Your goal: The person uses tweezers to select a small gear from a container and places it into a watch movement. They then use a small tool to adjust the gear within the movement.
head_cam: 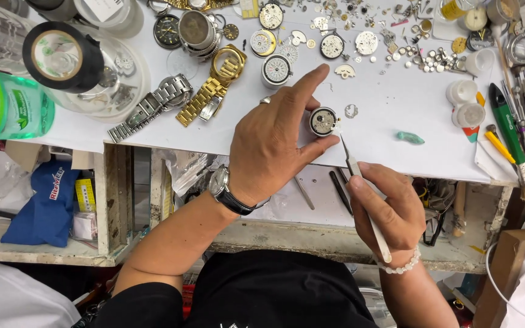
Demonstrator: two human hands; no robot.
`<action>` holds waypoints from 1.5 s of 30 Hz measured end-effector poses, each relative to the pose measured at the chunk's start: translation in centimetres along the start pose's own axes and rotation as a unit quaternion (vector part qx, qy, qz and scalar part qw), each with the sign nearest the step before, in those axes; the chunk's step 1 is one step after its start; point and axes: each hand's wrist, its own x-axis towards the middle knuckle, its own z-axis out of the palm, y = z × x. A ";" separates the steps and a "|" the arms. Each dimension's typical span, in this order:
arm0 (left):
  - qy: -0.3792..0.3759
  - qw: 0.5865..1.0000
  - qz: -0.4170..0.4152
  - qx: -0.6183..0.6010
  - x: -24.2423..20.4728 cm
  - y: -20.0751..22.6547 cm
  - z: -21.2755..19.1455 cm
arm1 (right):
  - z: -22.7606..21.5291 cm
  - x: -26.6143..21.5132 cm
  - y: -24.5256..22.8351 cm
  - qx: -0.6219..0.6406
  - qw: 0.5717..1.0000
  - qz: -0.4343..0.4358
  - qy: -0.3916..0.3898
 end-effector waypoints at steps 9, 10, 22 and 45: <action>0.031 0.998 -0.001 0.060 -0.5 -0.3 0.9 | 1.0 0.6 -0.6 0.004 1.000 0.009 -0.009; 0.030 0.998 0.003 0.056 -0.4 -0.3 0.9 | 1.1 0.6 -0.6 0.001 1.000 0.005 -0.009; 0.025 0.999 0.007 0.019 -0.4 -0.3 0.4 | 1.4 0.9 -0.8 -0.018 1.000 0.008 -0.008; 0.022 0.999 0.009 0.026 -0.5 -0.4 0.5 | 1.2 0.0 -0.7 -0.008 1.000 0.012 -0.002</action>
